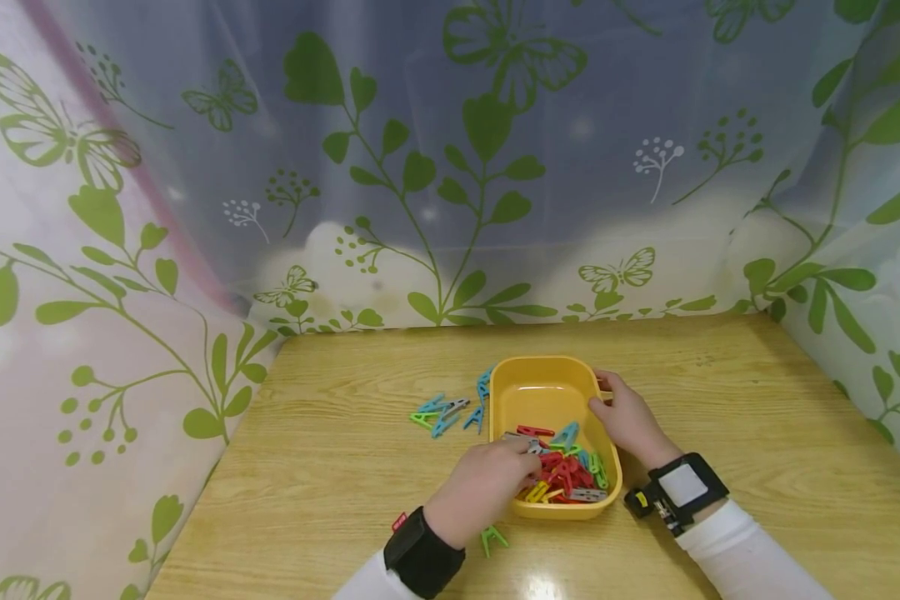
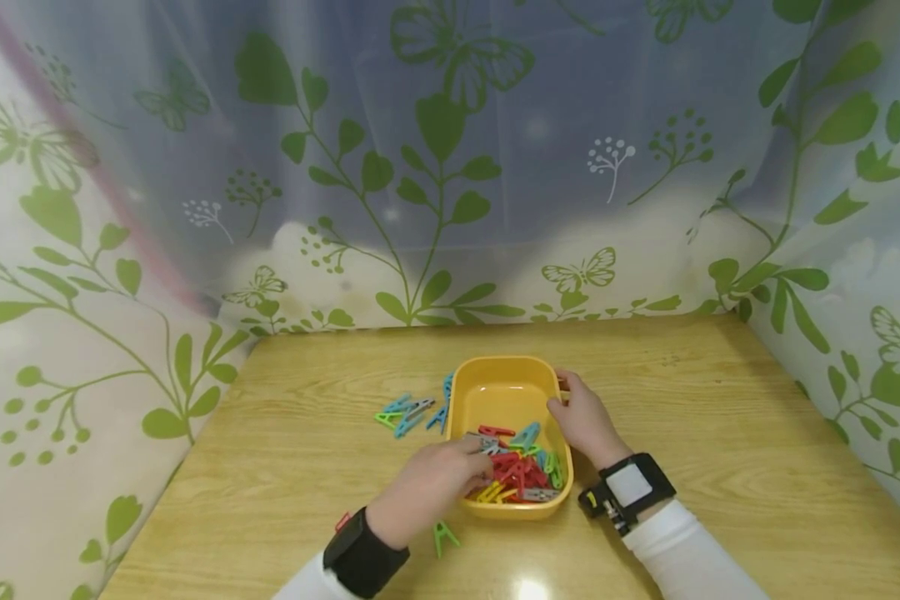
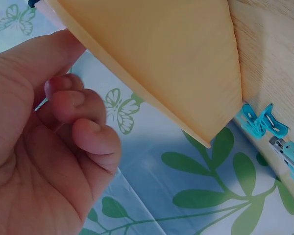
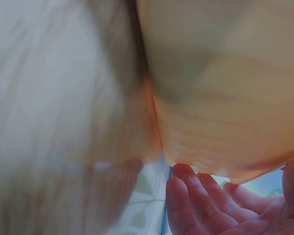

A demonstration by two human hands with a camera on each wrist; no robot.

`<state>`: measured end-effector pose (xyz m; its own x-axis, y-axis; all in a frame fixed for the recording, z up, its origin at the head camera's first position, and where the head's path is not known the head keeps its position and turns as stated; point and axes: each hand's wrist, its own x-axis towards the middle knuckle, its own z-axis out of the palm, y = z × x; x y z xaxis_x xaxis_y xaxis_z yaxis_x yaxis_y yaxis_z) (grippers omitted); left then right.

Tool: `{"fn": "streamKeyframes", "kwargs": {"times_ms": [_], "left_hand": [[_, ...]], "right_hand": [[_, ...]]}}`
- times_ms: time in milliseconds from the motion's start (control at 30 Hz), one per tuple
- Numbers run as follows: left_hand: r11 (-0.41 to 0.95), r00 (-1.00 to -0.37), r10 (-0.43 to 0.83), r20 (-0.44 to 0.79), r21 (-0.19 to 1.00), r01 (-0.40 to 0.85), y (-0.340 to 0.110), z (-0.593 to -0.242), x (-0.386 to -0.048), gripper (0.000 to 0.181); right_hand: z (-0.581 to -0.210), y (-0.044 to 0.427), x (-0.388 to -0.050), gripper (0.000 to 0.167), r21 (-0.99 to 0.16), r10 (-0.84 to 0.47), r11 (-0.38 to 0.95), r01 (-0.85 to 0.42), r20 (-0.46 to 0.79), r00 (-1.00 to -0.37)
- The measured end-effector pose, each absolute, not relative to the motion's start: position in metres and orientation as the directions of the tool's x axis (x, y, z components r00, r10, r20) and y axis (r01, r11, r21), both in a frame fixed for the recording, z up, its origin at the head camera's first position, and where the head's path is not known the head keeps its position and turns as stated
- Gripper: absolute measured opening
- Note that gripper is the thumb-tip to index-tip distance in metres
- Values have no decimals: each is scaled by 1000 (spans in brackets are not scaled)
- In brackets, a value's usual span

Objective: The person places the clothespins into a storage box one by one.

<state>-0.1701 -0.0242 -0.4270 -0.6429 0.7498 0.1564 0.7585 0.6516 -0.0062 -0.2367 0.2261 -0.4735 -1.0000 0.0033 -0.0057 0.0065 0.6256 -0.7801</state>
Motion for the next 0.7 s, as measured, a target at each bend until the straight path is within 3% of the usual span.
{"fn": "streamKeyframes", "kwargs": {"times_ms": [200,500,700], "left_hand": [[629,-610,760,222,-20,777,-30,-427,-170,18],[555,-511,789,342,-39,831,-41,-428,-168,9],[478,-449,839,306,-21,878,-48,-431,-162,13]], "right_hand": [[-473,226,-237,56,-778,5,628,7,-5,-1000],[-474,226,-236,56,-775,10,631,13,-9,-1000],[-474,226,-236,55,-774,11,633,11,-5,-1000]]}}
